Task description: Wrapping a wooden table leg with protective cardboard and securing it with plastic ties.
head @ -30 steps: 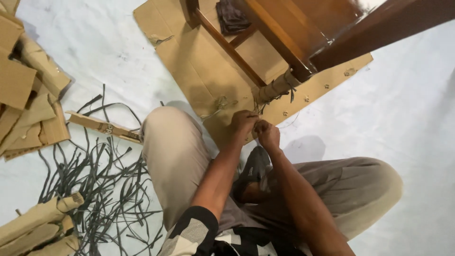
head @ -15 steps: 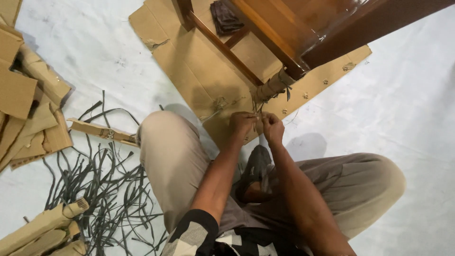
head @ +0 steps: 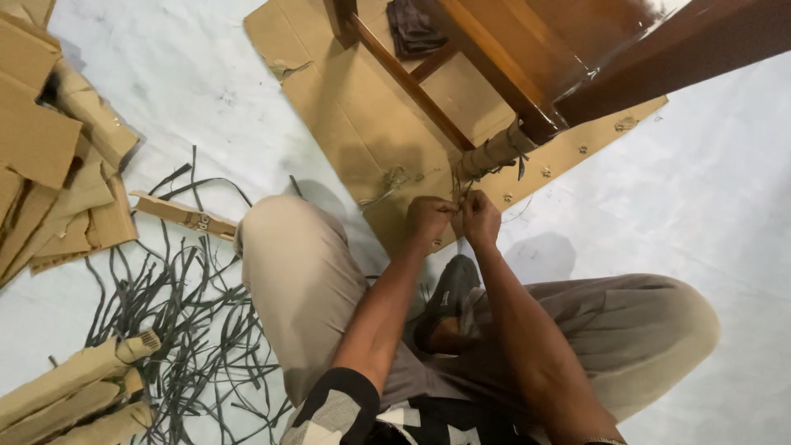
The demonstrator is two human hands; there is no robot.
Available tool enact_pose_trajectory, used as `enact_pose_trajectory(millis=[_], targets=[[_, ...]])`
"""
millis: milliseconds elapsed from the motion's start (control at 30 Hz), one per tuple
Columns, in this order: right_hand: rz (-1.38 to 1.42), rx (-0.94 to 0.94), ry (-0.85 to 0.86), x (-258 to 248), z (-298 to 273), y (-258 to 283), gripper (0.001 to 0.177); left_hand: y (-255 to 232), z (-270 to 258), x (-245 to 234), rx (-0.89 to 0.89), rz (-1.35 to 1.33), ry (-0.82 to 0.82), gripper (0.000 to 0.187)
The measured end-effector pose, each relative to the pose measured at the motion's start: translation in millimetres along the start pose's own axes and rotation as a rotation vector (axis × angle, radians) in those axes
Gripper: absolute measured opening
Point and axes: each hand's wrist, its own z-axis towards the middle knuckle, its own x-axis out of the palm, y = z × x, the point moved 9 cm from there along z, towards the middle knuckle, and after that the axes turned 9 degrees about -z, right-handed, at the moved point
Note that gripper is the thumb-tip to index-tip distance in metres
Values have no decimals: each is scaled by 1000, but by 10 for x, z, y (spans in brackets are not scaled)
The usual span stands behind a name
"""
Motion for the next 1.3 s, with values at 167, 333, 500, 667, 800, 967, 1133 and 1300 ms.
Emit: enact_pose_trajectory(millis=[167,333,500,667,800,967,1133,1300], targets=[[-127,-193,-63,-171,-123,304,16,-175,4,-107,99,100,-24,17],[-205,-339,-95,-161,-174,369,12,49,178,-96,155,147,-50,12],[-259,-398,-92,-159,-168,421,12,-340,72,-220,315,123,-126,13],[-218,-380,-129,-216,-143,434,11,-260,160,-121,229,-33,-78,17],[-186,-371,-123,-262,-187,504,13,-107,122,28,-37,-213,113,40],[-120,-187,8,3,22,135,17,218,177,263,-328,-771,47,25],[73,227,126,324,179,-429,15,475,272,370,-440,-826,84,33],[314,324,144,477,241,-592,16,593,331,499,-353,-900,128,27]])
